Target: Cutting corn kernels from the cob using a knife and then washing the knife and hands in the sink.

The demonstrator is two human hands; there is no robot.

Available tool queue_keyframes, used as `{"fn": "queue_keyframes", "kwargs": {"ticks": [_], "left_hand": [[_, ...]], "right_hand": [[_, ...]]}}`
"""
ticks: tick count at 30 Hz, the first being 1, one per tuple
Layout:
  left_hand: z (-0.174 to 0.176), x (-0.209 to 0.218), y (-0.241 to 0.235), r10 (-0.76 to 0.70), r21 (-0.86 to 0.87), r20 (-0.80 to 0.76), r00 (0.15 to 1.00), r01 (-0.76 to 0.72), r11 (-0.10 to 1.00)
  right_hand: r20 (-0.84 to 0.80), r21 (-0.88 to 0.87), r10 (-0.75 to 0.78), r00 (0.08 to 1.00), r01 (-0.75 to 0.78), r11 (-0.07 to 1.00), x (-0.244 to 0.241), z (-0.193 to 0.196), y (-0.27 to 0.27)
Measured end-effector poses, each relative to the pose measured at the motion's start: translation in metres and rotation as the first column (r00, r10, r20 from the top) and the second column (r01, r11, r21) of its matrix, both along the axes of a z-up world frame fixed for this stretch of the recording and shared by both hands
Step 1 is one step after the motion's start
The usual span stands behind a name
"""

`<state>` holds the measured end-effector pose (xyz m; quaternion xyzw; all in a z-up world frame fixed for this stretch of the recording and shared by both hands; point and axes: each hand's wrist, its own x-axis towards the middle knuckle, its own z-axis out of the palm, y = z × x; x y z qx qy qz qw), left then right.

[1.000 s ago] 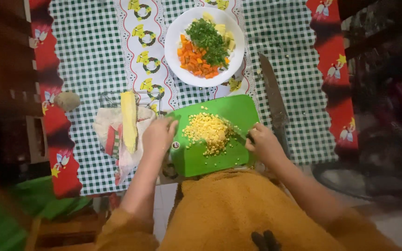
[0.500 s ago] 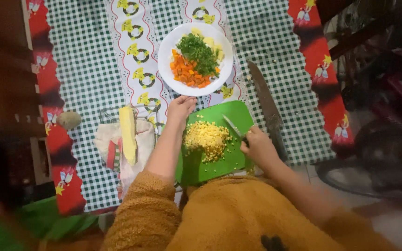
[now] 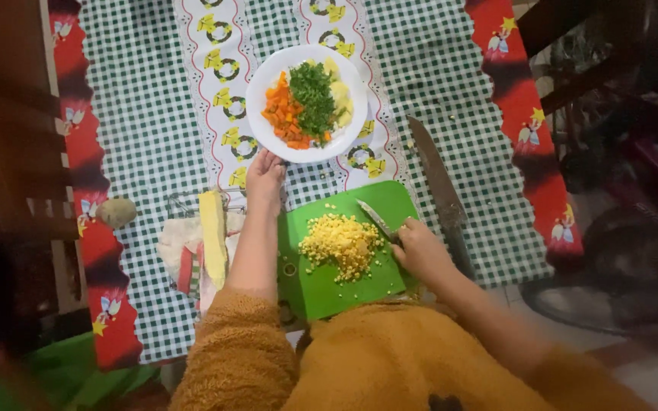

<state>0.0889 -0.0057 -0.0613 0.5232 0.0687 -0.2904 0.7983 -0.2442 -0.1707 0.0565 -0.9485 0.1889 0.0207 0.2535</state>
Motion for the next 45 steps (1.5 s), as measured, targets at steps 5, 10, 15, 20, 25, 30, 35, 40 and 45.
{"fn": "queue_keyframes", "kwargs": {"ticks": [5,10,15,20,25,30,35,40,45], "left_hand": [[0.002,-0.036,-0.001,-0.154,0.281,0.272,0.95,0.075,0.957],[0.032,-0.068,-0.002,-0.502,0.73,0.59,0.633,-0.152,0.666],[0.053,-0.071,0.003,-0.611,0.8,0.565,0.554,-0.189,0.569],[0.046,-0.079,-0.021,-0.775,0.79,0.609,0.169,-0.214,0.574],[0.05,-0.075,-0.051,-0.838,0.836,0.541,0.071,-0.151,0.527],[0.028,-0.075,-0.055,-0.9,0.904,0.428,0.084,-0.048,0.426],[0.036,-0.076,-0.043,-0.814,0.814,0.58,0.025,-0.071,0.577],[0.051,-0.075,-0.038,-0.717,0.712,0.695,-0.052,-0.084,0.697],[0.073,-0.074,-0.037,-0.724,0.724,0.689,0.008,-0.057,0.688]], "right_hand": [[-0.112,-0.026,-0.025,0.993,0.023,0.999,0.043,0.007,-0.031],[0.272,-0.07,0.11,0.956,-0.095,0.993,0.105,-0.014,-0.064],[0.441,-0.198,0.116,0.89,-0.029,0.98,0.148,-0.051,-0.094],[0.471,-0.198,0.153,0.869,-0.065,0.978,0.168,-0.088,-0.102],[0.473,-0.141,0.178,0.863,-0.126,0.982,0.172,-0.096,-0.091],[0.356,-0.072,0.248,0.901,-0.238,0.969,0.157,-0.079,-0.075],[0.26,-0.229,0.357,0.897,-0.302,0.926,0.152,-0.062,-0.067],[0.241,-0.322,0.442,0.864,-0.359,0.876,0.159,-0.06,-0.068],[0.275,-0.206,0.369,0.888,-0.32,0.925,0.155,-0.054,-0.068]]}}
